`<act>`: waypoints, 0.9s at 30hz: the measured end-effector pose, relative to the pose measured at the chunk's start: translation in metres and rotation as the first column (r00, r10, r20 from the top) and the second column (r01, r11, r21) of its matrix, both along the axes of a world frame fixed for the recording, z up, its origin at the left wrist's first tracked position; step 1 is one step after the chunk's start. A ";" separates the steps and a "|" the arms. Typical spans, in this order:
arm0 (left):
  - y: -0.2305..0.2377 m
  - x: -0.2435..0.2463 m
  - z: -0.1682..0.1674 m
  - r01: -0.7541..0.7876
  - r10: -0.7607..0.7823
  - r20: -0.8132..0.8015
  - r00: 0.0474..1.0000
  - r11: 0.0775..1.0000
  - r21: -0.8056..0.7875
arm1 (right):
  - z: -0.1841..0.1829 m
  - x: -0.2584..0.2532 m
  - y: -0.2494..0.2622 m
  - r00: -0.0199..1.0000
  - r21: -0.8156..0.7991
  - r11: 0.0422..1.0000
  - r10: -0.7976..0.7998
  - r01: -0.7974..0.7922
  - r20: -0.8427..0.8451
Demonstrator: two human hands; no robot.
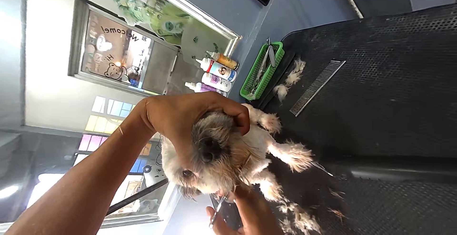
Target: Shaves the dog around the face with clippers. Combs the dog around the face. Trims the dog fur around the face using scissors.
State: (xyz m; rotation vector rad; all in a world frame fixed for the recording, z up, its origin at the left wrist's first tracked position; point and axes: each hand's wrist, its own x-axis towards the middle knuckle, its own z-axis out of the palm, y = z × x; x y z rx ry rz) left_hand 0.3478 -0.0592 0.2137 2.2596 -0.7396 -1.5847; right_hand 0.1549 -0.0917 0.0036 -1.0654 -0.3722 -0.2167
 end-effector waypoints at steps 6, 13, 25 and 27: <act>-0.002 0.002 -0.003 0.007 -0.008 -0.033 0.999 0.999 -0.040 | 0.003 0.002 -0.006 0.995 -0.073 0.992 -0.101 0.099 -0.019; -0.004 0.003 -0.005 0.037 -0.038 -0.010 0.999 0.998 -0.050 | 0.001 0.001 -0.009 0.997 -0.036 0.997 -0.066 0.064 -0.037; -0.004 0.003 -0.003 0.022 -0.022 0.009 1.000 1.000 -0.009 | -0.005 -0.001 -0.021 1.000 -0.014 1.000 -0.016 0.016 -0.019; -0.004 0.003 -0.004 0.030 -0.030 0.008 1.000 0.999 -0.014 | -0.002 0.001 -0.024 0.999 -0.087 0.996 -0.038 0.036 -0.019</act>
